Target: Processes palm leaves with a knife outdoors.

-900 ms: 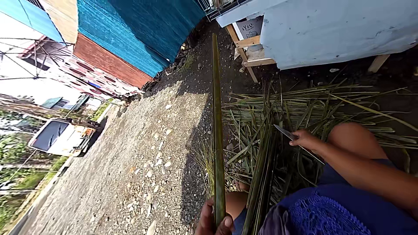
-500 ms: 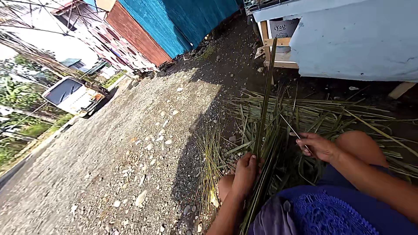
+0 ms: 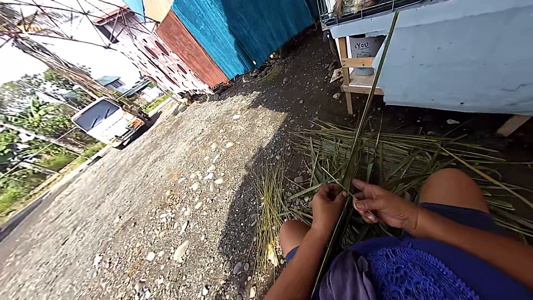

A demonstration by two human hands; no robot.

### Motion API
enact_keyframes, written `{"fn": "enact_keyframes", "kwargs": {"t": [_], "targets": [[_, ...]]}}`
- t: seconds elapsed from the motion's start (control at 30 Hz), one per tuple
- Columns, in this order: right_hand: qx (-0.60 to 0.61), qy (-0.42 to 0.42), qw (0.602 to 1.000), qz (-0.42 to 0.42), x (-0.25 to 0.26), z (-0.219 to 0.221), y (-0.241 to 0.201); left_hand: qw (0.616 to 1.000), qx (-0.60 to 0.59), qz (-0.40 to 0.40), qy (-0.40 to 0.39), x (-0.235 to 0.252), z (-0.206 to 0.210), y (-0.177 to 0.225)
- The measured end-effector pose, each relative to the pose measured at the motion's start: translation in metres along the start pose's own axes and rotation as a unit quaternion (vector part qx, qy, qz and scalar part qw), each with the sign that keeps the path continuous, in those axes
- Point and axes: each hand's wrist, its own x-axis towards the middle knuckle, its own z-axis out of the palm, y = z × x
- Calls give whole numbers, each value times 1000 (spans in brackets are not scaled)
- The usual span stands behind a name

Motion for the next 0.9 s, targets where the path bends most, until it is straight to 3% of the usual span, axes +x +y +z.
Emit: {"fn": "enact_keyframes", "kwargs": {"t": [0.37, 0.7, 0.9], "targets": [[-2, 25, 999, -34, 3, -18, 8, 999, -39, 14, -8, 4, 8, 1], [-112, 15, 986, -124, 3, -29, 9, 979, -164, -52, -111, 2, -2, 10], [-124, 119, 972, -159, 7, -19, 6, 968, -183, -66, -157, 8, -9, 13]]}}
